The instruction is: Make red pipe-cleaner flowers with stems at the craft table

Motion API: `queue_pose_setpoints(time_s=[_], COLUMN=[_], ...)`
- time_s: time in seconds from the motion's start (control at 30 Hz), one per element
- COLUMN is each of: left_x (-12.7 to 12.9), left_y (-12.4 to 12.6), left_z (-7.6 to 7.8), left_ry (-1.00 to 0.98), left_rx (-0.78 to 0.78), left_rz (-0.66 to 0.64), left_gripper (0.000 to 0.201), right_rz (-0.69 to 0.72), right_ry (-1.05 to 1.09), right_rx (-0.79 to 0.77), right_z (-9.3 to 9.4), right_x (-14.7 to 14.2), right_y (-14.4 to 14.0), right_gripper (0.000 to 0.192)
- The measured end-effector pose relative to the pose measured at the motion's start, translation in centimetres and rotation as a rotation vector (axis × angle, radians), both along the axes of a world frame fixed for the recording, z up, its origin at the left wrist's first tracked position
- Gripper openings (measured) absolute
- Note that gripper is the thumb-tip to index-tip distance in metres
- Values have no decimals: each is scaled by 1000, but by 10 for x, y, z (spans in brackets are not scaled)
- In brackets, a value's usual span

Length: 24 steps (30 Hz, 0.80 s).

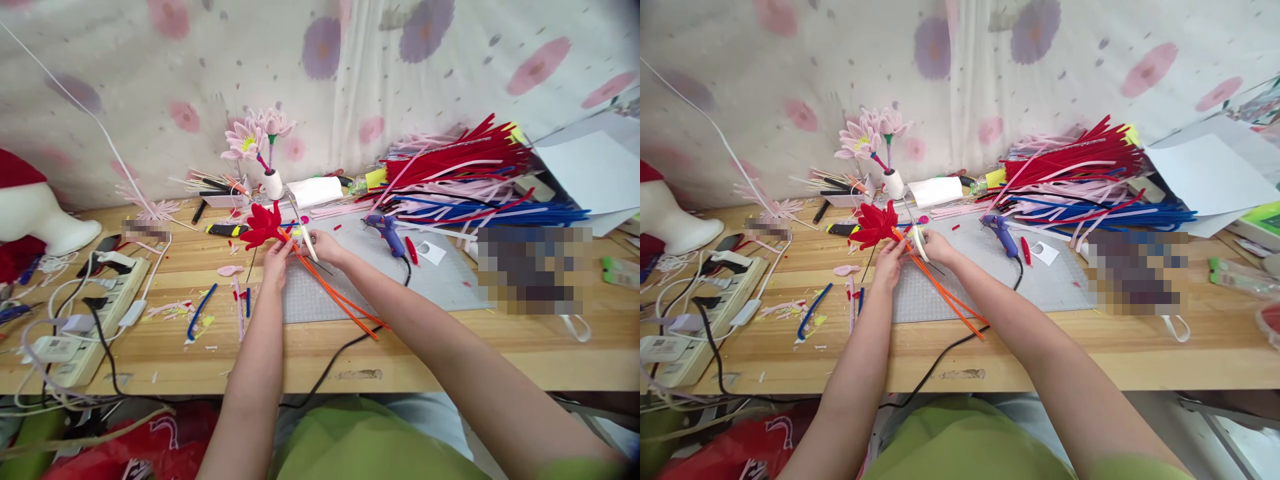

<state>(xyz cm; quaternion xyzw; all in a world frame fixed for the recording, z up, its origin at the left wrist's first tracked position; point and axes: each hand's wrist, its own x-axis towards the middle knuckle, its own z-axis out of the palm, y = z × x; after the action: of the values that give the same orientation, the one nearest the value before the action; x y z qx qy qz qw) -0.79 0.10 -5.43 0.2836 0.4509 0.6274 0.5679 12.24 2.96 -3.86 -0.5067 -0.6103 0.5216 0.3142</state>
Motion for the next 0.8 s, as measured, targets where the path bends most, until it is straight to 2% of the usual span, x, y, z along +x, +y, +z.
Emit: queue_pose_setpoints(time_s=[0.17, 0.3, 0.43, 0.63, 0.8], left_x=[0, 1, 4, 8, 9], left_y=[-1, -1, -2, -7, -8], left_z=[-2, 0, 3, 10, 16], left_ry=[57, 8, -49, -77, -142], left_rx=[-11, -36, -57, -128, -188], left_rz=[-73, -53, -43, -158, -22], left_gripper=[27, 28, 30, 18, 10], right_rz=[-31, -61, -97, -116, -75], right_ry=[-15, -75, -91, -32, 28], right_rx=[96, 136, 139, 98, 1], right_z=[-1, -1, -1, 0, 7], right_x=[4, 4, 6, 10, 17], right_y=[1, 0, 1, 4, 2], right_gripper=[35, 36, 34, 29, 31])
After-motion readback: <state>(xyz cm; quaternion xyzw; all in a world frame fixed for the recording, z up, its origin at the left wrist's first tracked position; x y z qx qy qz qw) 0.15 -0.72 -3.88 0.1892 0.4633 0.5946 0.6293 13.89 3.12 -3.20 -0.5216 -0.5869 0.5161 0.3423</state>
